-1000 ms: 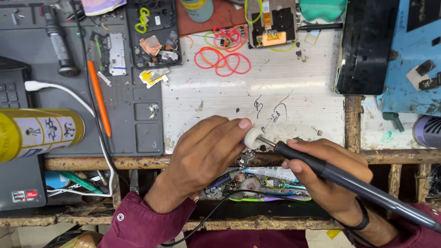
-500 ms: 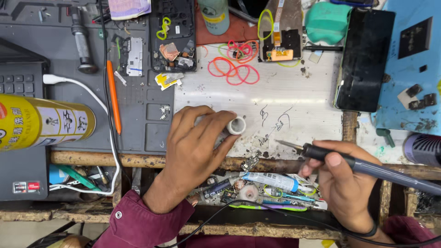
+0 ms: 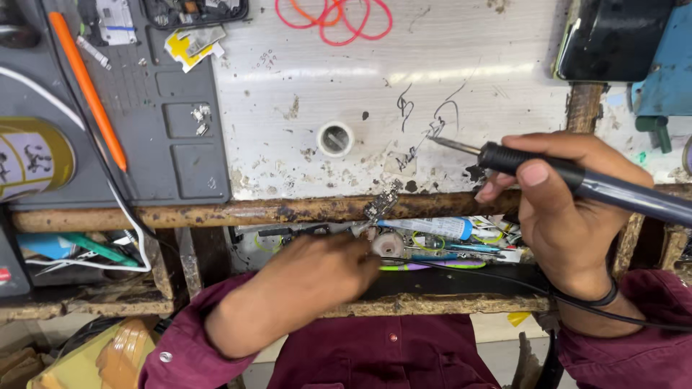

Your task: The person uses a soldering iron and tweezers to work on a small circuit board, applying solder and adjusting components. They also use a brush to clean the board and handle a small container of solder. The workspace is cluttered with tools and electronic parts.

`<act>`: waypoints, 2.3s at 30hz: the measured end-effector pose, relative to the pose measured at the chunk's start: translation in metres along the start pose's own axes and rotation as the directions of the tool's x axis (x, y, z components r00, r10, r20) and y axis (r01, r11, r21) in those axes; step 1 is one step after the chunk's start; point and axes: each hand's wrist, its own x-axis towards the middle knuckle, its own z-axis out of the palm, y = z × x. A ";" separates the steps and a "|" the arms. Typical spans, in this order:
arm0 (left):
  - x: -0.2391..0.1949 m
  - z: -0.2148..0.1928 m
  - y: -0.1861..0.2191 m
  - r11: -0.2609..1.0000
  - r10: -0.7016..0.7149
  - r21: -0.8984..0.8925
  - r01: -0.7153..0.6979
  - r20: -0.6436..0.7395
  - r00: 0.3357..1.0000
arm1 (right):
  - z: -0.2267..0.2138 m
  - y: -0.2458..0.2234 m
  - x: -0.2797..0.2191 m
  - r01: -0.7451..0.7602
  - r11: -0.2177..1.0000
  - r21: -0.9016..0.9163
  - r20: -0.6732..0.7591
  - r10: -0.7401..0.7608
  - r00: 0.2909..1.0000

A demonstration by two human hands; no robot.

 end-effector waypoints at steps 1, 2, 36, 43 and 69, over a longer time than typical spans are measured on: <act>-0.001 0.010 -0.001 0.992 -0.105 0.076 0.097 0.106 0.989 | 0.000 0.001 0.001 -0.007 1.000 0.019 0.003 0.007 1.000; -0.004 0.017 -0.001 0.990 -0.116 0.089 0.109 0.081 0.990 | 0.001 0.001 0.000 -0.020 0.999 0.032 -0.002 0.020 1.000; -0.032 -0.020 0.029 0.822 -0.342 -0.531 -0.206 -0.749 0.568 | 0.027 0.000 -0.002 0.297 0.900 -0.318 0.147 -0.263 0.954; 0.004 -0.031 0.029 0.649 -0.465 -0.670 -0.360 -0.724 0.509 | 0.035 -0.004 -0.011 0.448 0.872 -0.196 0.309 -0.378 0.872; 0.009 -0.002 0.001 0.675 -0.554 -0.685 -0.273 -0.716 0.426 | 0.063 -0.002 0.002 0.524 0.477 -0.705 0.338 -0.423 0.840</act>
